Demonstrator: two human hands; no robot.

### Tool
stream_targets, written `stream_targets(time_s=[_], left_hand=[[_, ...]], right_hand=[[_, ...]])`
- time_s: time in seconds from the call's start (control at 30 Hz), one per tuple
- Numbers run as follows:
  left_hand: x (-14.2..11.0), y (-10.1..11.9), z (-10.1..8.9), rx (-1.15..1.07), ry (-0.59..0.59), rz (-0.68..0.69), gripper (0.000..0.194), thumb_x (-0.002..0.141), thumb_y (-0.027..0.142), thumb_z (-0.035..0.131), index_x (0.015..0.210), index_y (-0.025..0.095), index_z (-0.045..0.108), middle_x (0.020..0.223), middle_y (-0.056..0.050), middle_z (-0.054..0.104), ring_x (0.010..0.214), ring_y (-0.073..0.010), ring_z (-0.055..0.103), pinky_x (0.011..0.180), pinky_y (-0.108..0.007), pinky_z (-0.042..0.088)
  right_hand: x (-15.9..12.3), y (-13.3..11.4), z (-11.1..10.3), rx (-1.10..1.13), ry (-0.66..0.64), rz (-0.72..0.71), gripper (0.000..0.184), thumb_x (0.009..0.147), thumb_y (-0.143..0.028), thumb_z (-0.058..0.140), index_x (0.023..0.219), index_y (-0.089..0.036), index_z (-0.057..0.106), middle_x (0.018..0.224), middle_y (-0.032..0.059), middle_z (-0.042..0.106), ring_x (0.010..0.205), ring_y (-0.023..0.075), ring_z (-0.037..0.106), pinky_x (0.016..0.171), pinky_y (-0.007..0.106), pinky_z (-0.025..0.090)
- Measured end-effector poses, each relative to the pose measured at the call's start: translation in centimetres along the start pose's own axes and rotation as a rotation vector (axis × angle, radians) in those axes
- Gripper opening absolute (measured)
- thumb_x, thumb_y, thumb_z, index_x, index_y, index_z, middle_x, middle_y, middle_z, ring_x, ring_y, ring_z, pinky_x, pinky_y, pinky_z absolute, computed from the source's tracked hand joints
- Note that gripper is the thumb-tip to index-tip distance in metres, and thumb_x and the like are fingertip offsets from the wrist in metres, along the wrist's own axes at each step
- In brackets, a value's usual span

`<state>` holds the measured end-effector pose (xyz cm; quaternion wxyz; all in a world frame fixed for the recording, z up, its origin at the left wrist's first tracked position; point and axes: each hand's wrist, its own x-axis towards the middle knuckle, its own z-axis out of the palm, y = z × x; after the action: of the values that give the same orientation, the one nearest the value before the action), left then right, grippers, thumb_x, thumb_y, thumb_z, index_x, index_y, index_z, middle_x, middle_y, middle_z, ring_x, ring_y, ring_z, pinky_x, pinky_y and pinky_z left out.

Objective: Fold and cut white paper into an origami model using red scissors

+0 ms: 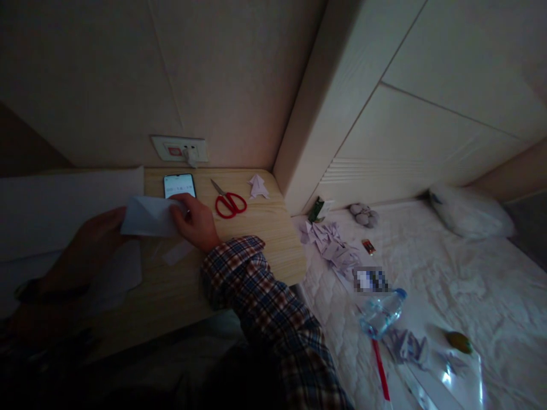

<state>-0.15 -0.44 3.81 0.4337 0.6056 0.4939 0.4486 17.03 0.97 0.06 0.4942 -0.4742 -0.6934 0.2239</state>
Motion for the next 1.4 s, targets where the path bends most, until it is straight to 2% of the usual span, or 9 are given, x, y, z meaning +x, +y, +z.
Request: stream_targets(time_s=[0.17, 0.3, 0.47, 0.67, 0.83, 0.93, 1.07, 1.27, 1.4], left_hand=[[0.1, -1.0, -0.2, -0.284, -0.067, -0.155, 0.024, 0.069, 0.04, 0.066, 0.074, 0.017, 0.066, 0.075, -0.002, 0.063, 0.067, -0.0132, 0.052, 0.056, -0.02, 0.047], [0.3, -1.7, -0.2, -0.335, -0.035, -0.183, 0.028, 0.067, 0.043, 0.07, 0.075, 0.016, 0.066, 0.079, -0.003, 0.065, 0.07, -0.0135, 0.054, 0.058, -0.02, 0.048], [0.2, -1.1, 0.4, -0.248, 0.001, -0.177, 0.033, 0.065, 0.047, 0.069, 0.078, 0.017, 0.064, 0.087, -0.004, 0.067, 0.074, -0.016, 0.058, 0.064, -0.025, 0.051], [0.3, -0.4, 0.3, 0.179, 0.073, -0.081, 0.024, 0.067, 0.04, 0.061, 0.072, 0.017, 0.063, 0.068, 0.0, 0.062, 0.063, -0.015, 0.056, 0.06, -0.024, 0.046], [0.3, -1.1, 0.0, 0.43, 0.153, 0.068, 0.025, 0.071, 0.041, 0.057, 0.066, 0.017, 0.061, 0.056, 0.003, 0.057, 0.056, -0.0136, 0.054, 0.057, -0.023, 0.039], [0.3, -1.3, 0.1, 0.415, 0.154, 0.077, 0.025, 0.071, 0.041, 0.059, 0.069, 0.017, 0.063, 0.058, 0.002, 0.059, 0.057, -0.014, 0.055, 0.057, -0.023, 0.039], [0.3, -0.9, 0.2, 0.346, 0.162, 0.037, 0.023, 0.069, 0.039, 0.06, 0.071, 0.017, 0.064, 0.059, 0.002, 0.06, 0.058, -0.0151, 0.056, 0.056, -0.023, 0.04], [0.1, -0.2, 0.4, 0.242, 0.158, -0.003, 0.025, 0.068, 0.037, 0.062, 0.079, 0.015, 0.066, 0.066, 0.001, 0.063, 0.061, -0.0144, 0.057, 0.056, -0.022, 0.043], [0.0, -0.2, 0.4, 0.187, 0.171, -0.028, 0.027, 0.067, 0.035, 0.064, 0.084, 0.014, 0.067, 0.07, 0.001, 0.064, 0.06, -0.0127, 0.056, 0.058, -0.022, 0.045]], right_hand=[[0.1, 0.0, 0.0, 0.088, 0.042, 0.015, 0.02, 0.087, -0.026, 0.05, 0.105, -0.019, 0.054, 0.093, 0.0015, 0.061, 0.071, 0.0122, 0.055, 0.064, 0.023, 0.048], [0.3, 0.1, 0.1, 0.192, 0.042, 0.062, 0.023, 0.085, -0.028, 0.053, 0.107, -0.02, 0.052, 0.098, 0.0016, 0.06, 0.077, 0.0127, 0.057, 0.064, 0.022, 0.05], [0.4, 0.1, 0.2, 0.267, 0.029, 0.06, 0.026, 0.084, -0.032, 0.055, 0.108, -0.02, 0.05, 0.104, 0.0026, 0.06, 0.086, 0.0138, 0.058, 0.066, 0.022, 0.05], [0.3, -0.6, 0.5, 0.208, -0.07, 0.12, 0.032, 0.085, -0.036, 0.057, 0.112, -0.019, 0.05, 0.1, 0.0026, 0.061, 0.085, 0.0147, 0.059, 0.071, 0.025, 0.051], [0.2, -0.6, 0.5, 0.154, -0.023, 0.178, 0.02, 0.086, -0.038, 0.056, 0.093, -0.019, 0.057, 0.082, -0.0012, 0.062, 0.071, 0.0124, 0.059, 0.063, 0.022, 0.048], [0.2, -0.5, 0.4, 0.156, 0.009, 0.163, 0.017, 0.086, -0.035, 0.057, 0.089, -0.018, 0.059, 0.076, -0.0026, 0.062, 0.068, 0.0114, 0.058, 0.06, 0.021, 0.046], [0.3, -0.5, 0.3, 0.153, -0.013, 0.12, 0.017, 0.087, -0.035, 0.056, 0.091, -0.018, 0.058, 0.075, -0.0028, 0.061, 0.066, 0.0111, 0.058, 0.058, 0.021, 0.046], [0.3, -0.5, 0.2, 0.157, -0.012, 0.108, 0.029, 0.086, -0.032, 0.057, 0.111, -0.019, 0.05, 0.101, 0.0026, 0.063, 0.08, 0.0128, 0.061, 0.063, 0.022, 0.05], [0.3, -0.6, 0.3, 0.182, -0.018, 0.127, 0.031, 0.086, -0.032, 0.056, 0.113, -0.019, 0.048, 0.102, 0.0032, 0.062, 0.079, 0.0123, 0.06, 0.061, 0.021, 0.05]])
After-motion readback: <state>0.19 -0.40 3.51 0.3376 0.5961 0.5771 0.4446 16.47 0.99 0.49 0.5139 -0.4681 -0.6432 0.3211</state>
